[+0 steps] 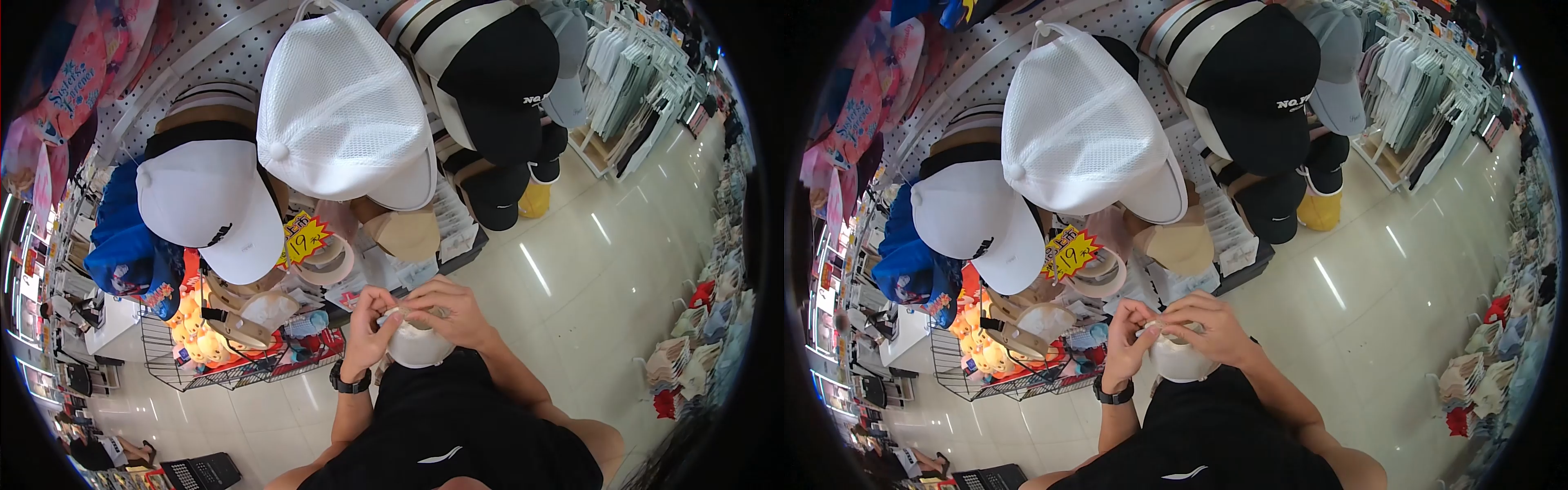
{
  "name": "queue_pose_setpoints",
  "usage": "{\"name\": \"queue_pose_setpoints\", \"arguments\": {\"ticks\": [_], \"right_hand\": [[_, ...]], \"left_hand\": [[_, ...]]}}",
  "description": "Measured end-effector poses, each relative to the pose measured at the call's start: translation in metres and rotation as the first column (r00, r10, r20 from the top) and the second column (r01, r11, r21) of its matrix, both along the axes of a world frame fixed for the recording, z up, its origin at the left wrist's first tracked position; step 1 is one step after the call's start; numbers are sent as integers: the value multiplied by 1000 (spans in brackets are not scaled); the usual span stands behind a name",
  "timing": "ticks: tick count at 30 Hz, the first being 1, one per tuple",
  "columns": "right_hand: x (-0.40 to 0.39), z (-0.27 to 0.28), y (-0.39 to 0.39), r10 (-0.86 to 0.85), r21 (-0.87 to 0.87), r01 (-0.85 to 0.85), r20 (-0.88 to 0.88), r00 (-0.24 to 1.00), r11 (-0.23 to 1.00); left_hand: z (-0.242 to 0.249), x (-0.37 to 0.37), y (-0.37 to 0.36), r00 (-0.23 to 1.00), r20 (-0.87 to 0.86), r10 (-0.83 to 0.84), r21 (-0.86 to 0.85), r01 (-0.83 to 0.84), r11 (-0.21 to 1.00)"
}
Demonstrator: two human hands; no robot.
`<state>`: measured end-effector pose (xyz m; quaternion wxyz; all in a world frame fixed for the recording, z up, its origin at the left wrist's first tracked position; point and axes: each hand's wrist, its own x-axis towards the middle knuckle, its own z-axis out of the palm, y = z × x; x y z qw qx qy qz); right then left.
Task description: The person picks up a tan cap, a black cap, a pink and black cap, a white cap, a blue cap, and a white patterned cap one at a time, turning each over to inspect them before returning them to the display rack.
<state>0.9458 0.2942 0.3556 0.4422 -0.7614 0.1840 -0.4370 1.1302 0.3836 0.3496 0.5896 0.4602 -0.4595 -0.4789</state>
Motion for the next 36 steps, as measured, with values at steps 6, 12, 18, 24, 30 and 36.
{"name": "queue_pose_setpoints", "arguments": {"ticks": [6,12,18,24,30,36], "right_hand": [[2,6,-8,65,37,-63,-64,996,997],[7,16,-16,149,36,-146,-112,982,989],[12,21,-18,160,62,-153,-126,979,986],[9,27,-15,185,138,-169,-115,976,976],[9,29,-14,226,211,-189,-170,959,959],[0,10,-12,352,471,-231,-187,917,852]], "left_hand": [[2,12,-3,998,46,-32,47,30,998],[13,15,-5,989,144,-31,56,23,998],[20,19,-6,987,159,12,33,-18,999],[24,18,-3,983,180,40,28,-46,999],[20,21,6,988,114,107,-42,-103,994],[16,21,18,985,-21,172,-123,-173,977]]}}
